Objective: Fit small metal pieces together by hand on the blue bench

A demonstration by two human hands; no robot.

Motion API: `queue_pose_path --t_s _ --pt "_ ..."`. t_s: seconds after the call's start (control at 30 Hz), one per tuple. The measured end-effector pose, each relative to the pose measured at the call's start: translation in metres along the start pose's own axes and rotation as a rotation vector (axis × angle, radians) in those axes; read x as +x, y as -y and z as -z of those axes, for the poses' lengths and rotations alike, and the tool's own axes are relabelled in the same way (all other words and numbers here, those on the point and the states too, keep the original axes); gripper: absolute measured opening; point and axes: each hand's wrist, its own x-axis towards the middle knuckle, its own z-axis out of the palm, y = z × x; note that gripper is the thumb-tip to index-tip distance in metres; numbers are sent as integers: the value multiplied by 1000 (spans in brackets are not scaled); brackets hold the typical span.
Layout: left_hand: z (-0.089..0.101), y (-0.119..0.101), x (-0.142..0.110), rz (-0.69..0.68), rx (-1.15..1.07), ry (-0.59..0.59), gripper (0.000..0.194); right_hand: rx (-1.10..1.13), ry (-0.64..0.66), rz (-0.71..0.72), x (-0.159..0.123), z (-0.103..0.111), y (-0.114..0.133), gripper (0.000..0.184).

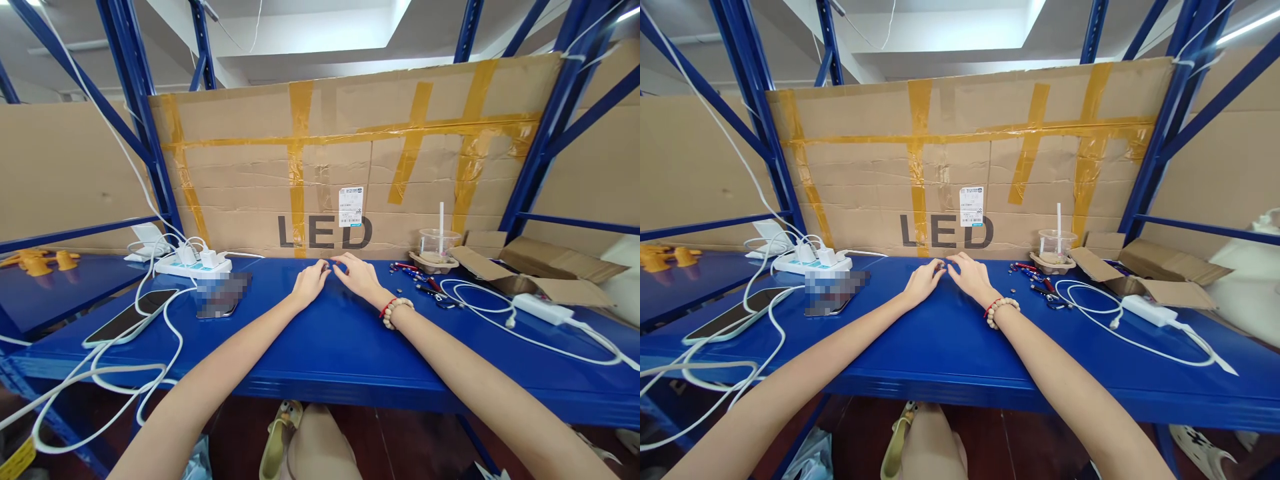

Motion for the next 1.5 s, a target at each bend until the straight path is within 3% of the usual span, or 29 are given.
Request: queue_pose_path --t_s 0.13,0.37,0.77,1.0,1.23,1.5 --pt "3 -5 0 -33 25 44 24 -82 -18 -139 3 1 -15 26" --pt "9 -12 -2 -235 162 107 17 -181 184 -240 2 -4 -23 26" --pt "8 -12 -1 -237 249 107 19 -209 238 -192 -2 1 -9 18" --pt "6 -11 0 -230 245 92 18 -105 246 -205 -1 -2 -6 14" --pt "4 -10 0 -251 285 70 19 37 237 -133 0 -6 -14 12" --pt "-1 -5 2 -286 296 38 22 -42 254 7 -1 -18 -2 14"
